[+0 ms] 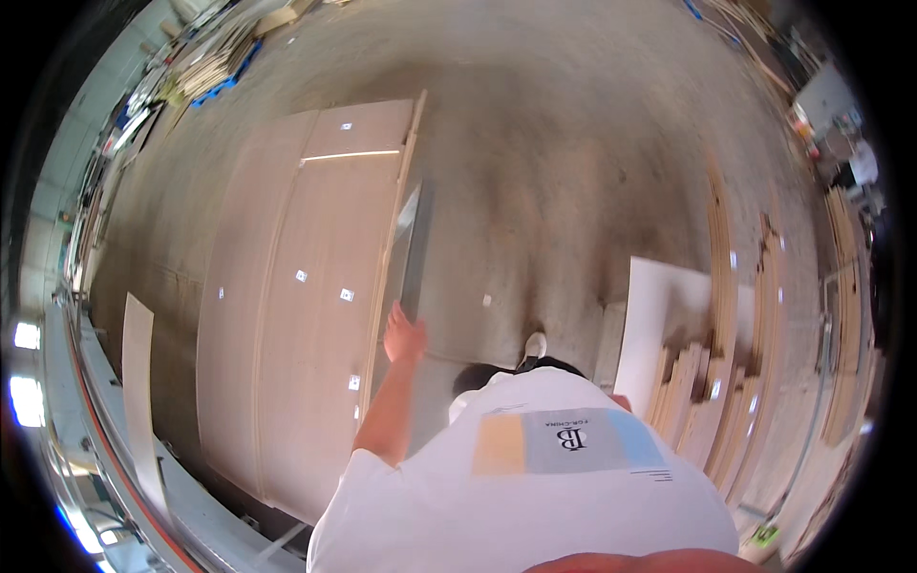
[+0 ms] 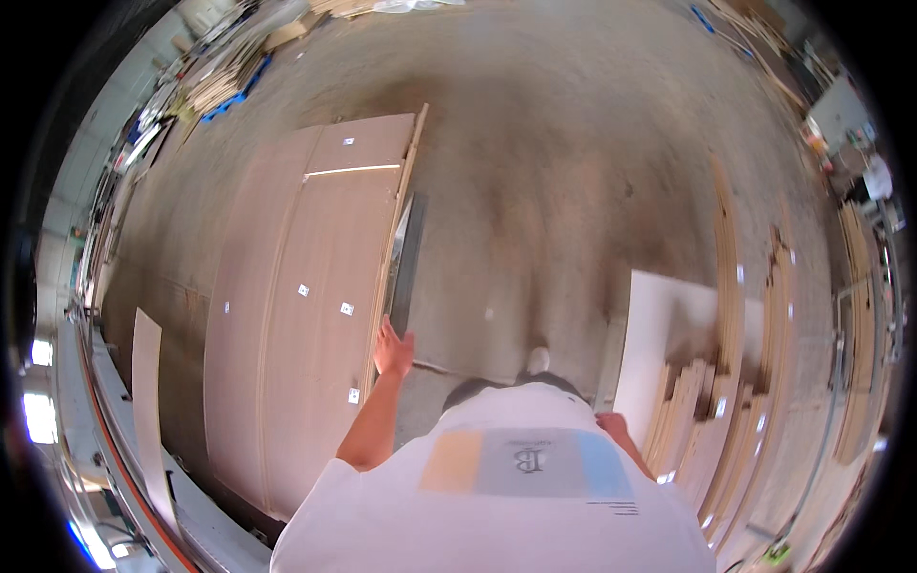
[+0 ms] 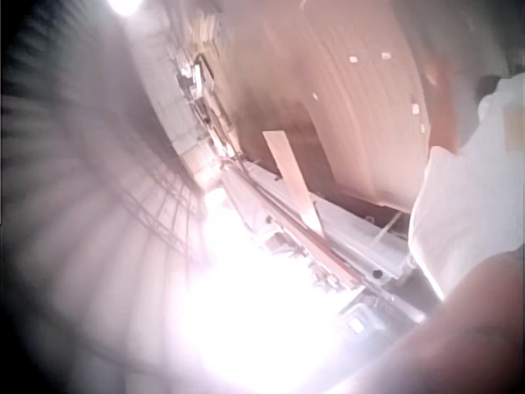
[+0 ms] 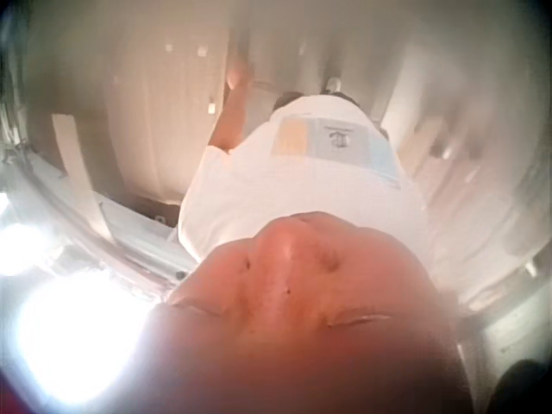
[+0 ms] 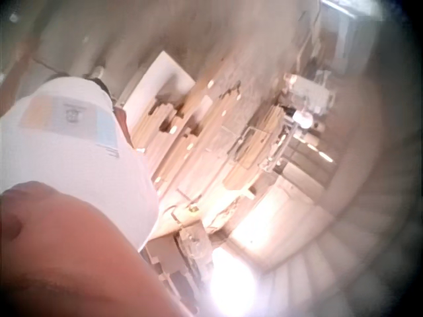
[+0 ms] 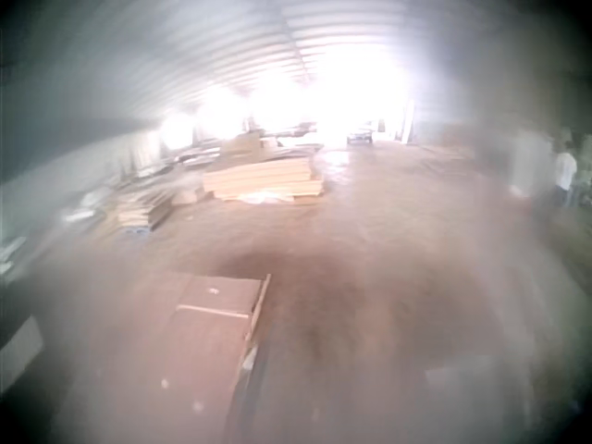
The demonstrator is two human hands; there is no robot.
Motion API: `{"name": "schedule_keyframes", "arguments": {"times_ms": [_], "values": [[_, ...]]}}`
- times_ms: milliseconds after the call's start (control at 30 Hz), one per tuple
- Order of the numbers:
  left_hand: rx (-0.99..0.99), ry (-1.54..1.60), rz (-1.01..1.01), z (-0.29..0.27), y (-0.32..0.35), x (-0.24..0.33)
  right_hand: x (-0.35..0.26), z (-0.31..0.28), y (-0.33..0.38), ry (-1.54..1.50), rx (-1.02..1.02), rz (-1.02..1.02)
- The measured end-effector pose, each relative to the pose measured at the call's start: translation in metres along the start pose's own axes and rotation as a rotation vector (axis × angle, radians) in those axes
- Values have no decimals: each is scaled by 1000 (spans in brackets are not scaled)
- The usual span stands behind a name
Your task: The person repeatedly picks up large rectangular wood panels from a stack, carries them to a machine, places them on the machine's surface, and then returns to the stack. This cycle is repeated multiple times throughout the video.
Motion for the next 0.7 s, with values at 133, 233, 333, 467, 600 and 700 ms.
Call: {"name": "schedule_keyframes", "arguments": {"times_ms": [133, 233, 333, 467, 600, 700], "values": [[-6, 35, -89, 6, -55, 30, -56, -176, -111, -644, 101, 281], [-18, 36, -146, -1, -97, 68, -159, -274, -185, -504, 137, 110], [-20, 61, -133, 0, -142, 91, -283, -312, -256, -378, 130, -37], [2, 106, -6, -3, -239, 155, -369, -324, -369, 1092, 178, -660], [2, 187, -56, -26, -285, 193, -493, -288, -391, 514, -193, -349], [-25, 237, -173, -20, -324, 199, -590, -307, -433, 314, -203, -163]]}}
Point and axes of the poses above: each hand's wrist, its own y-axis away from the middle knuckle, its own z-axis out of the palm, x = y × z, the point moved 6 cm from there along -y, towards the middle knuckle, and after that the axes turned 2 degrees about -x, right-handed, at the moved point
